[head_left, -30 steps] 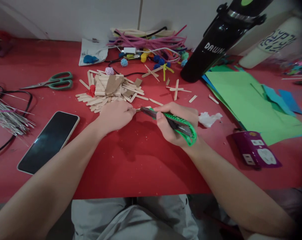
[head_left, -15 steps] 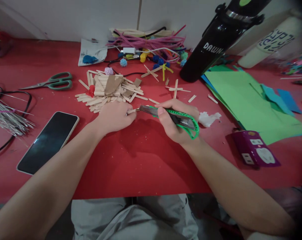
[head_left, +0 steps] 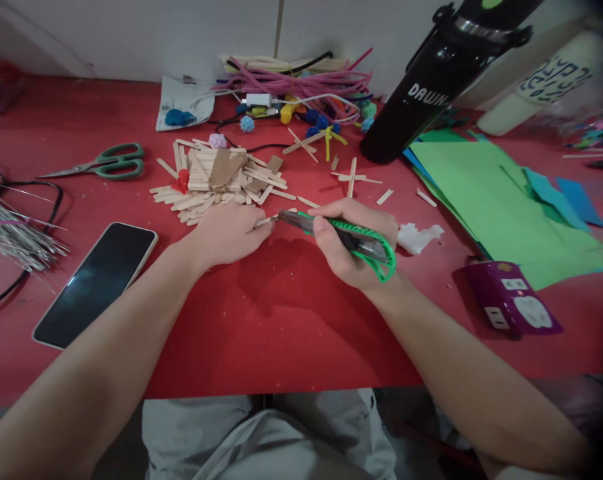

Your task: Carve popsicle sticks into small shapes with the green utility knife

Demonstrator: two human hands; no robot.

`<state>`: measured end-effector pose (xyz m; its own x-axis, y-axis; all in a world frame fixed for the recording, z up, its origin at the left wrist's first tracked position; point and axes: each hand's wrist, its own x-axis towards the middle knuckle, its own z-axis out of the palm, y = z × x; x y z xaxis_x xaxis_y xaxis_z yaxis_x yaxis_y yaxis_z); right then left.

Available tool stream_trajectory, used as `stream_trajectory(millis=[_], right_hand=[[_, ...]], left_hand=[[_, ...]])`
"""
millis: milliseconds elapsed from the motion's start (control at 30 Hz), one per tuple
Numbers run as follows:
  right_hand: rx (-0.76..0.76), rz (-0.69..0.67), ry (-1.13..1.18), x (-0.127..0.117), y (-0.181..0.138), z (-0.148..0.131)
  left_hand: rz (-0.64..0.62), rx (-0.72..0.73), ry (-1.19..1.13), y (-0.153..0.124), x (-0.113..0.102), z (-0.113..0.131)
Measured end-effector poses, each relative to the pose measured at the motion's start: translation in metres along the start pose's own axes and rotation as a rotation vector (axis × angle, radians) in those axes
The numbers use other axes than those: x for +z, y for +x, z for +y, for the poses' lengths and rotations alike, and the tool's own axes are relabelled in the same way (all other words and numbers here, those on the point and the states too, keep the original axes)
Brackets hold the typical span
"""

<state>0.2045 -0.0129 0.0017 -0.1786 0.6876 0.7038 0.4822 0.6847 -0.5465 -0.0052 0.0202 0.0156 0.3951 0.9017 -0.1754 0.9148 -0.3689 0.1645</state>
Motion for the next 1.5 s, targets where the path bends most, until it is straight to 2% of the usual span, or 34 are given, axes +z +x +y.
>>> stream_trajectory(millis=[800,1133,1500], right_hand=[[-0.046,0.010,-0.008,0.0000,0.0005,0.0002],[-0.117,-0.080,-0.024,-0.0026,0.0015,0.0023],[-0.134,-0.099,-0.006,-0.0011,0.0026,0.0060]], left_hand=[[0.016,0.028,0.025,0.0007,0.0032,-0.0001],[0.000,0.011,0.019,0.0013,0.0028,0.0009],[0.005,0.019,-0.002,0.0015,0.0026,-0.0003]])
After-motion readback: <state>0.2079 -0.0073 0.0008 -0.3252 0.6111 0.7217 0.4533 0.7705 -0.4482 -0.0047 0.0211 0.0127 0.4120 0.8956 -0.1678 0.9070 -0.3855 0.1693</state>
